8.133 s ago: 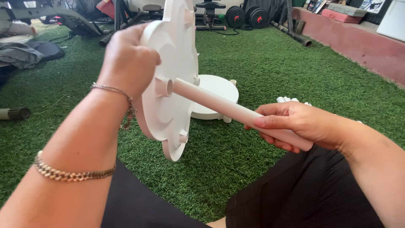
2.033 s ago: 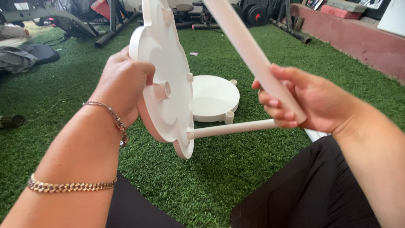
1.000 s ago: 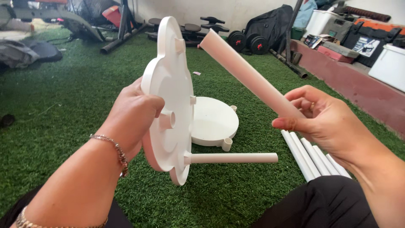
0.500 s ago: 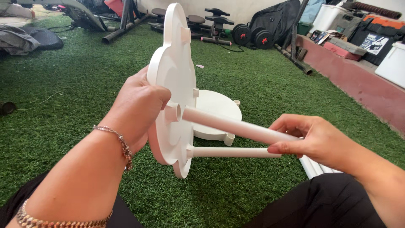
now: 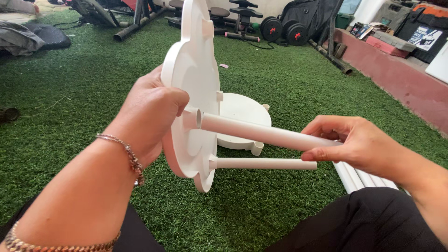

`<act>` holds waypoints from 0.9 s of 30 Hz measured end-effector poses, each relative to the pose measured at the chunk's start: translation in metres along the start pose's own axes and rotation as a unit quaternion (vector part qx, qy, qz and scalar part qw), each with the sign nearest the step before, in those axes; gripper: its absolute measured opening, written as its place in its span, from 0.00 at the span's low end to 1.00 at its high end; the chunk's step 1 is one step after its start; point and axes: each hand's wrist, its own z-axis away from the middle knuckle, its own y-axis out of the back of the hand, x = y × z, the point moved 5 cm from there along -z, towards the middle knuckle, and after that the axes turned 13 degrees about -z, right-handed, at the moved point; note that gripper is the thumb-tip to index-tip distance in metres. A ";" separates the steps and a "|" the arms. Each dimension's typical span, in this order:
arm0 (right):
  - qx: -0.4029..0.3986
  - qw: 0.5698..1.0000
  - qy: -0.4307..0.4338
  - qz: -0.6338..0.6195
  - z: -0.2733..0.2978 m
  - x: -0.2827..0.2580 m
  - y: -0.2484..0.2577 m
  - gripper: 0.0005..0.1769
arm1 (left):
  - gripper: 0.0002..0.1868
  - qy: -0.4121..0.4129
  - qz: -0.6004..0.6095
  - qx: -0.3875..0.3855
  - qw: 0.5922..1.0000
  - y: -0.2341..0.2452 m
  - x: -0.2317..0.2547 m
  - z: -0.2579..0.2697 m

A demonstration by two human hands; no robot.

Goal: The person assembles a small white plastic table by inserting cylindrical legs into the base and top plates. They connect the legs to the base, then attach the top plate to complete the structure.

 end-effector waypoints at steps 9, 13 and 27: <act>0.028 0.996 -0.069 0.055 -0.010 -0.013 0.003 0.17 | 0.30 -0.002 0.011 -0.001 1.000 0.001 -0.003 -0.004; 0.013 0.997 -0.025 0.066 -0.015 -0.018 0.005 0.16 | 0.30 -0.005 0.025 -0.009 1.000 0.001 -0.005 -0.007; -0.005 0.856 0.088 0.509 -0.014 -0.054 0.011 0.26 | 0.38 0.050 0.022 -0.045 0.998 -0.023 -0.001 -0.006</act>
